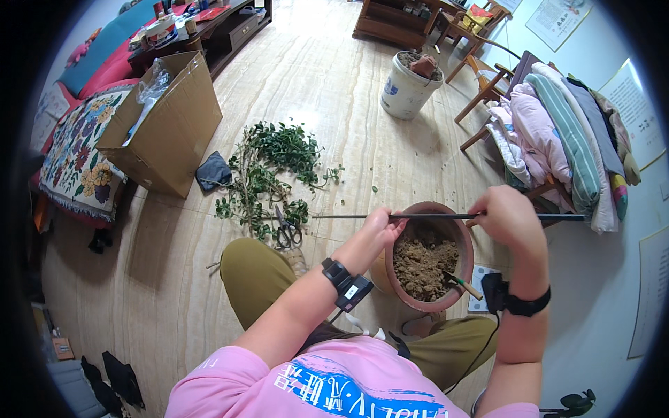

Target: The person sits on the floor and uses a small trowel to mix soil in a terracotta pot. They then insert a long black support rod into the soil and transfer a plant from a white bucket into the pot.

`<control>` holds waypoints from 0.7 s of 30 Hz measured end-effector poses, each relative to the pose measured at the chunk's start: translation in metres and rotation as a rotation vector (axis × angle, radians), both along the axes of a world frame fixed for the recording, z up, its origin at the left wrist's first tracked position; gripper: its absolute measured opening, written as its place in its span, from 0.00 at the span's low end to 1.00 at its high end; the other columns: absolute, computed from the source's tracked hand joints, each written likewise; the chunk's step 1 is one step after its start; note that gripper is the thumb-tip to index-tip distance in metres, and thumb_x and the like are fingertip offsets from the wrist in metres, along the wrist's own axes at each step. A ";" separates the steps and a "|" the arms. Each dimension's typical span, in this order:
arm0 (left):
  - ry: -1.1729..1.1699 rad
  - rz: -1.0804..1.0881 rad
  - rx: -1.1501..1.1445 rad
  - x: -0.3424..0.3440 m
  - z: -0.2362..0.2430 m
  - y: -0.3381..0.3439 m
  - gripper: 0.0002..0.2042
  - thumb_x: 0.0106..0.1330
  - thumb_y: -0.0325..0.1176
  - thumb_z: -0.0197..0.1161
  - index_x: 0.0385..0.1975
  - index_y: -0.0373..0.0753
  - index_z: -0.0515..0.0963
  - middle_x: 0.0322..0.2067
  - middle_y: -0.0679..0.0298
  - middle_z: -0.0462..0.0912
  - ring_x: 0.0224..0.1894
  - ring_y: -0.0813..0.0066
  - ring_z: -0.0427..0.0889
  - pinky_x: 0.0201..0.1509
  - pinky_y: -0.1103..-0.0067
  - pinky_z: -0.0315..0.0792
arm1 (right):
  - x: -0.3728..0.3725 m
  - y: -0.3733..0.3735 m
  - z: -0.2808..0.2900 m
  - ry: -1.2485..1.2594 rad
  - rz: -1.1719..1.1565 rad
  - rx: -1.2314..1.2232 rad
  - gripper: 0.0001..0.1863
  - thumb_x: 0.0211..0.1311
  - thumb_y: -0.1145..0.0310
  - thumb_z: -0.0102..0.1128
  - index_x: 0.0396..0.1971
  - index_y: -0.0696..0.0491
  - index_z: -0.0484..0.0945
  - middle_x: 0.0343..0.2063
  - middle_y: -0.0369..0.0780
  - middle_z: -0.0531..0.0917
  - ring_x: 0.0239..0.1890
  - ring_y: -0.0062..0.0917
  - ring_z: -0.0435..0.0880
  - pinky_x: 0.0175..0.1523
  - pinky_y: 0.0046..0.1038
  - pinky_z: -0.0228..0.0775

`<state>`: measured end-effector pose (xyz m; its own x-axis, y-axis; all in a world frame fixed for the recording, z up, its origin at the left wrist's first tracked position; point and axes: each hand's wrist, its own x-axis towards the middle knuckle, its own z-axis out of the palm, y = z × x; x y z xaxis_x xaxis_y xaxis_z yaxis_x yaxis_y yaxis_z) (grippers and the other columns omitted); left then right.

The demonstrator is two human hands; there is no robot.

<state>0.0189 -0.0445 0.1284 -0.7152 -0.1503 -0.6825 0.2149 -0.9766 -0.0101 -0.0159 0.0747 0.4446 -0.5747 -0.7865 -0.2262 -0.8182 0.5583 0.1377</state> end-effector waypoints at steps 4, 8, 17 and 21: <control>-0.184 0.019 -0.042 0.023 -0.030 0.000 0.12 0.72 0.32 0.40 0.36 0.30 0.68 0.33 0.53 0.76 0.32 0.60 0.80 0.31 0.73 0.78 | -0.003 -0.008 -0.041 -0.083 0.041 0.010 0.10 0.45 0.72 0.65 0.31 0.48 0.88 0.27 0.46 0.84 0.33 0.39 0.84 0.41 0.35 0.76; -0.236 0.034 -0.054 0.039 -0.071 -0.016 0.13 0.71 0.31 0.38 0.37 0.30 0.70 0.30 0.55 0.78 0.28 0.64 0.79 0.30 0.74 0.76 | 0.007 -0.012 -0.071 -0.095 0.070 -0.052 0.11 0.46 0.72 0.65 0.32 0.49 0.88 0.28 0.45 0.85 0.33 0.40 0.84 0.43 0.36 0.77; -0.500 0.335 -0.104 0.064 -0.102 -0.080 0.10 0.68 0.26 0.42 0.33 0.32 0.72 0.28 0.56 0.79 0.22 0.67 0.80 0.23 0.80 0.72 | 0.042 -0.034 -0.137 -0.131 0.126 -0.234 0.09 0.53 0.72 0.61 0.33 0.50 0.87 0.31 0.45 0.85 0.37 0.40 0.84 0.45 0.39 0.77; -0.577 0.464 -0.090 0.074 -0.120 -0.116 0.11 0.67 0.24 0.42 0.33 0.31 0.74 0.30 0.55 0.80 0.26 0.67 0.83 0.22 0.80 0.70 | 0.059 -0.058 -0.171 -0.140 0.134 -0.183 0.10 0.53 0.72 0.60 0.34 0.50 0.87 0.32 0.46 0.85 0.37 0.41 0.84 0.45 0.39 0.77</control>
